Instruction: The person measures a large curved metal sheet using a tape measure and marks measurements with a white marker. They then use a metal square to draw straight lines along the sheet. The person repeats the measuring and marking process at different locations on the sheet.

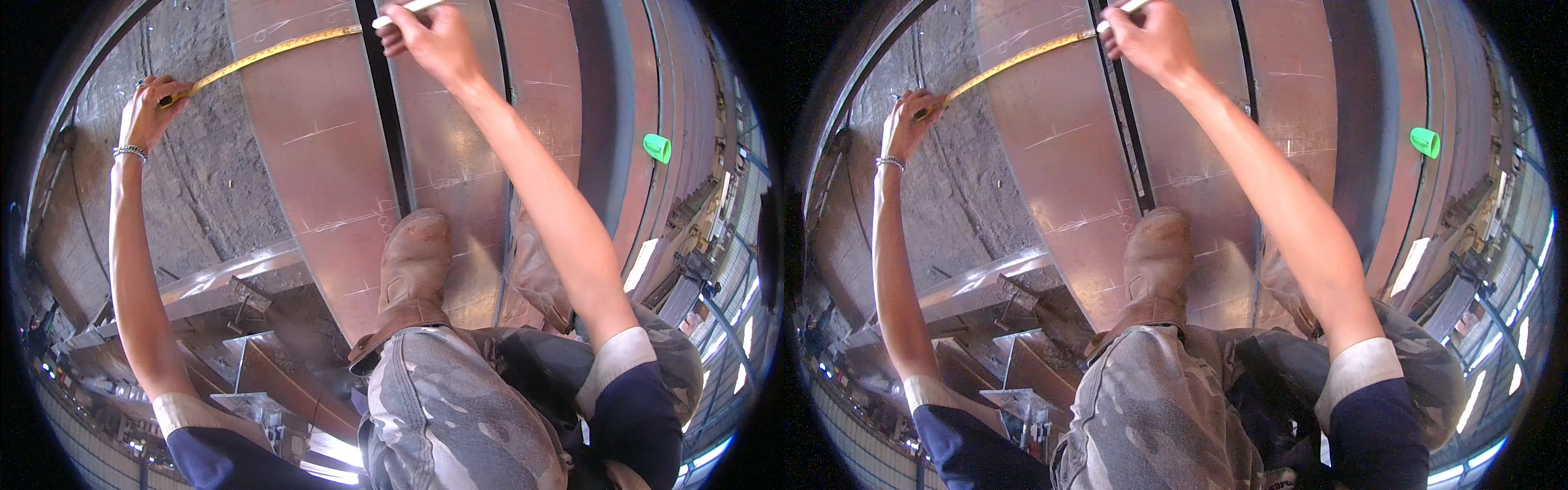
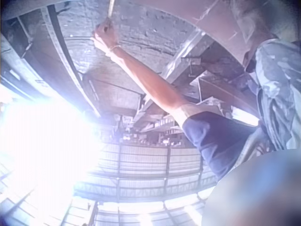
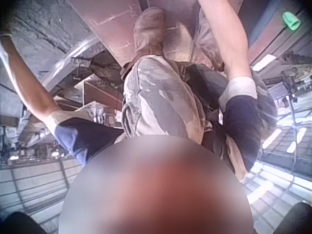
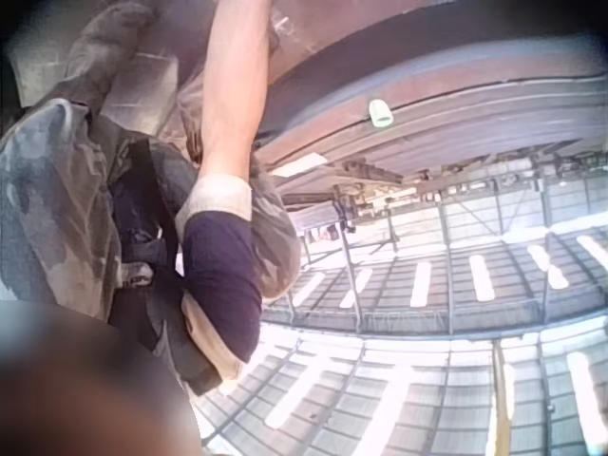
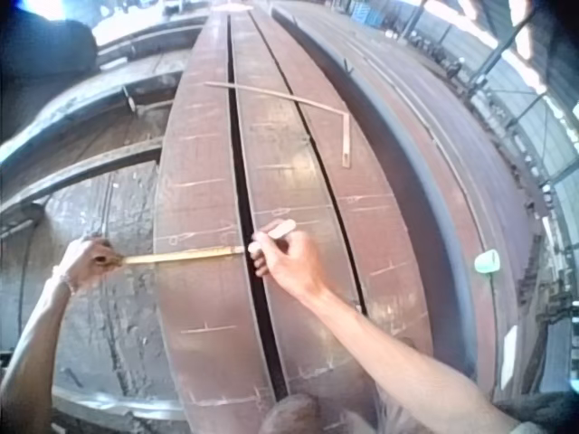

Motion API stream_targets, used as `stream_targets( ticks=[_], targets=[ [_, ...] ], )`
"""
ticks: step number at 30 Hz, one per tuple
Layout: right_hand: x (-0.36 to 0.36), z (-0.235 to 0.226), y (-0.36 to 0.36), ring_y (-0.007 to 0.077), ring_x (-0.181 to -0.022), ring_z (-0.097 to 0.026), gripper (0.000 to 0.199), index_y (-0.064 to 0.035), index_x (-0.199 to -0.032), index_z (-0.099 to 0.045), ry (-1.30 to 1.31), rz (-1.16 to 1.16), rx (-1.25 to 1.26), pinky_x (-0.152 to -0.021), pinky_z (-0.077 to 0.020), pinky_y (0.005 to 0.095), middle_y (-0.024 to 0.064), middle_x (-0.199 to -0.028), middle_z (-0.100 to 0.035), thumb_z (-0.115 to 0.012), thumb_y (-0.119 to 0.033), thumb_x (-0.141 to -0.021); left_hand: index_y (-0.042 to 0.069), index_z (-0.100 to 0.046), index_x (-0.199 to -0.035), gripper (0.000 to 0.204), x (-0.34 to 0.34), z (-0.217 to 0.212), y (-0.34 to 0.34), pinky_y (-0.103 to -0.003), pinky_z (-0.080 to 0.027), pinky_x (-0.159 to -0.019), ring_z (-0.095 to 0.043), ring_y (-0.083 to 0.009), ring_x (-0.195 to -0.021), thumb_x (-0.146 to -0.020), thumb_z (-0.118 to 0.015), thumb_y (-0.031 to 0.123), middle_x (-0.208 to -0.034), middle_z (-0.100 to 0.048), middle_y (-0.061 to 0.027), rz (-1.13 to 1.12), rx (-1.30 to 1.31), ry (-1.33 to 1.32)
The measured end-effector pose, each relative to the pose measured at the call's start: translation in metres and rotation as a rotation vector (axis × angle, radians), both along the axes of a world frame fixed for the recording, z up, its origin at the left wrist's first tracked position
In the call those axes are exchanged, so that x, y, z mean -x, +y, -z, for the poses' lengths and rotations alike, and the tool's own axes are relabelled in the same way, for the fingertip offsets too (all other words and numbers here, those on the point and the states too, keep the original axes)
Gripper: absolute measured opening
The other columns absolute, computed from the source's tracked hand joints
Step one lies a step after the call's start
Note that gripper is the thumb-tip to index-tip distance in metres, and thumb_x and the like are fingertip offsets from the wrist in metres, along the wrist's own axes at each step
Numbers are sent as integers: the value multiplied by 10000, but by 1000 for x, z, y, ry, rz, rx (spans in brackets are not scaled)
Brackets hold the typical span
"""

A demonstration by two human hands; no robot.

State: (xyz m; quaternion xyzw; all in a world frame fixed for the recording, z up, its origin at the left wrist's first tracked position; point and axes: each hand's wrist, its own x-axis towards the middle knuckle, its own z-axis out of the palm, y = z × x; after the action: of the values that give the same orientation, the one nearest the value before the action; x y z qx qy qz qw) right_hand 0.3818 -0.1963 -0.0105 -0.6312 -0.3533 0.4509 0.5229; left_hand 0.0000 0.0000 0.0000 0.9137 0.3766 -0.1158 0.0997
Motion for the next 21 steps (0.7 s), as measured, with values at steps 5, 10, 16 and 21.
stream_targets(
  ticks=[5,10,16,21],
  targets=[
    [23,-12,43,137,-643,-684,223,14,-884,-656,-97,-161,22,-553,-574,297,90,-787,-711,-596,-151,-1022,231,-807,-1106,238,0,14,-6,-340,-567,-890,-641,-180,-944,-868,-800,238,-1048,-727,32,35,-69,-103],
    [43,-3,76,176,-633,-706,234,19,-839,-665,-166,-312,29,-568,-576,330,116,-759,-720,-606,-160,-979,182,-799,-1116,250,3,8,-2,-349,-552,-926,-651,-185,-989,-872,-790,235,-1056,-726,10,6,-23,-60],
    [52,16,93,191,-612,-714,278,14,-783,-682,-301,-426,42,-586,-574,354,124,-694,-719,-615,-194,-954,179,-799,-1109,236,6,7,-1,-347,-555,-915,-649,-188,-986,-877,-782,217,-1049,-724,6,50,-66,-80],
    [48,24,99,190,-597,-702,290,2,-756,-680,-337,-437,137,-577,-552,359,124,-670,-712,-620,-207,-947,181,-799,-1113,246,6,9,1,-350,-556,-924,-654,-190,-994,-871,-787,228,-1064,-723,4,27,-46,-71]
  ],
)
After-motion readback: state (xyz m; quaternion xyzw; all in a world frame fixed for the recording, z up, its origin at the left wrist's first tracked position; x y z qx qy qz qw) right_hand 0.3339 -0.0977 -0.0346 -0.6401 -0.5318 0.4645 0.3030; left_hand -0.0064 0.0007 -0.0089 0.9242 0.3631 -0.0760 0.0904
